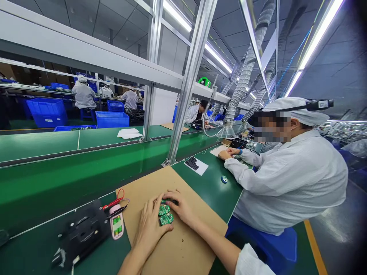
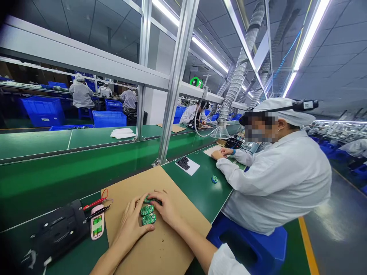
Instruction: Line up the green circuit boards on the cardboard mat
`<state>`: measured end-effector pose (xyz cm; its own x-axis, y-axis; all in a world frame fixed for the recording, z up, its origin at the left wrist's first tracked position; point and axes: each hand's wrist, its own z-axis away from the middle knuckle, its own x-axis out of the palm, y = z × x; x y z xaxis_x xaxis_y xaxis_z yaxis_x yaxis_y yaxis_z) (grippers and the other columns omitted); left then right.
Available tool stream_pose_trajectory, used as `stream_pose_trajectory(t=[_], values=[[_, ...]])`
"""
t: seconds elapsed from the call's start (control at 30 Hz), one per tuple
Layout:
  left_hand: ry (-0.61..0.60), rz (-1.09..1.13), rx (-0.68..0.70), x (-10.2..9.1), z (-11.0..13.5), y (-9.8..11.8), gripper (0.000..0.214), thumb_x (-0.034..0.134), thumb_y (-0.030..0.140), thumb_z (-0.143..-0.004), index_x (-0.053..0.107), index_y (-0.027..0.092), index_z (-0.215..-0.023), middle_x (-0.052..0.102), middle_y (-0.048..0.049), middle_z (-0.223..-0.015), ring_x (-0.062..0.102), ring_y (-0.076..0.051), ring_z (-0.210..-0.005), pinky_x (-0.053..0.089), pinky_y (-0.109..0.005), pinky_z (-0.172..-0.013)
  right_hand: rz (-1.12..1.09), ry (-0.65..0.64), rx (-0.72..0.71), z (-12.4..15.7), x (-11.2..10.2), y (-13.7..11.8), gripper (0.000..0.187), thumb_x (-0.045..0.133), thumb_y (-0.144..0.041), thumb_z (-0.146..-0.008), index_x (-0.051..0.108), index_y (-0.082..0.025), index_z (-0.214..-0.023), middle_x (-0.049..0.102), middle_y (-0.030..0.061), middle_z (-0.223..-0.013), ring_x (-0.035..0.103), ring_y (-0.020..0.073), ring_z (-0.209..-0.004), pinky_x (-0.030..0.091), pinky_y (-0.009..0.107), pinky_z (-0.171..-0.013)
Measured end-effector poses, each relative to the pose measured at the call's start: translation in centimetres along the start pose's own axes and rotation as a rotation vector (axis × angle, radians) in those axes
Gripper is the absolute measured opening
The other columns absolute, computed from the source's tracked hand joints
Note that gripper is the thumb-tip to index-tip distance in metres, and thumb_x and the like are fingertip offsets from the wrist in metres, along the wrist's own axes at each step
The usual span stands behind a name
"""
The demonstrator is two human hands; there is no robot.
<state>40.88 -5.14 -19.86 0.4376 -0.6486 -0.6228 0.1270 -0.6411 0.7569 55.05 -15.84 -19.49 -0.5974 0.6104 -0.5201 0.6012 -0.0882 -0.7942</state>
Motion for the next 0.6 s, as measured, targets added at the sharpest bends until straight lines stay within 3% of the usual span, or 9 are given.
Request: stream_pose_trajectory(t=[0.07, 0.13, 0.23, 0.37, 0.47, 0.6], values=[[0.023, 0.001, -0.008, 0.2, 0.1, -0.3, 0.093, 0.071, 0.020, -0.064, 0.023, 0.025, -0.145, 0.035, -0.0088, -0.146, 0.029, -0.029, -0.136, 0.027, -0.047, -0.110, 0.001, -0.027, -0.009, 0.2, 0.0, -0.4, 0.023, 0.053, -0.040, -0.093, 0.069, -0.028, -0.104, 0.066, 0.0027, -0.108, 0.054, 0.0212, -0.114, 0.028, 0.042, -0.110], [0.014, 0.014, -0.012, 0.3, 0.1, -0.4, 0.098, 0.072, 0.021, -0.063, 0.020, 0.024, -0.146, 0.028, -0.0088, -0.152, 0.020, -0.028, -0.141, 0.022, -0.047, -0.114, -0.001, 0.009, 0.013, 0.9, -0.4, -0.6, 0.029, 0.046, -0.041, -0.096, 0.064, -0.026, -0.114, 0.062, 0.0049, -0.118, 0.051, 0.0216, -0.116, 0.033, 0.041, -0.107], [-0.017, 0.049, -0.030, 0.1, 0.0, -0.2, 0.099, 0.073, 0.023, -0.065, 0.018, 0.022, -0.147, 0.035, -0.0105, -0.149, 0.028, -0.028, -0.138, 0.026, -0.045, -0.113, 0.088, 0.053, 0.067, 2.4, -1.6, -0.9, 0.030, 0.051, -0.041, -0.093, 0.063, -0.024, -0.115, 0.057, 0.0076, -0.123, 0.047, 0.0255, -0.118, 0.038, 0.042, -0.102], [-0.033, 0.106, -0.064, -0.3, 0.2, 0.3, 0.097, 0.073, 0.019, -0.065, 0.020, 0.022, -0.146, 0.045, -0.0099, -0.141, 0.039, -0.026, -0.131, 0.031, -0.043, -0.109, 0.317, -0.022, 0.135, 3.3, -3.1, -1.8, 0.021, 0.059, -0.029, -0.087, 0.067, -0.025, -0.106, 0.057, 0.0075, -0.110, 0.051, 0.0262, -0.106, 0.043, 0.041, -0.095], [-0.026, 0.138, -0.080, -0.3, 0.4, 0.3, 0.097, 0.073, 0.016, -0.062, 0.023, 0.025, -0.145, 0.042, -0.0091, -0.144, 0.037, -0.027, -0.132, 0.031, -0.044, -0.109, 0.332, -0.046, 0.126, 2.0, -3.5, -1.8, 0.025, 0.053, -0.018, -0.085, 0.066, -0.022, -0.106, 0.056, 0.0086, -0.102, 0.055, 0.0248, -0.097, 0.046, 0.040, -0.089], [0.063, 0.270, -0.125, 0.3, 0.5, 0.2, 0.100, 0.073, 0.021, -0.062, 0.018, 0.023, -0.146, 0.021, -0.0110, -0.154, 0.022, -0.028, -0.141, 0.025, -0.045, -0.114, 0.261, -0.129, 0.024, -1.4, -2.9, -1.2, 0.037, 0.040, -0.005, -0.081, 0.070, -0.020, -0.097, 0.057, 0.0086, -0.119, 0.053, 0.0237, -0.112, 0.041, 0.041, -0.100]])
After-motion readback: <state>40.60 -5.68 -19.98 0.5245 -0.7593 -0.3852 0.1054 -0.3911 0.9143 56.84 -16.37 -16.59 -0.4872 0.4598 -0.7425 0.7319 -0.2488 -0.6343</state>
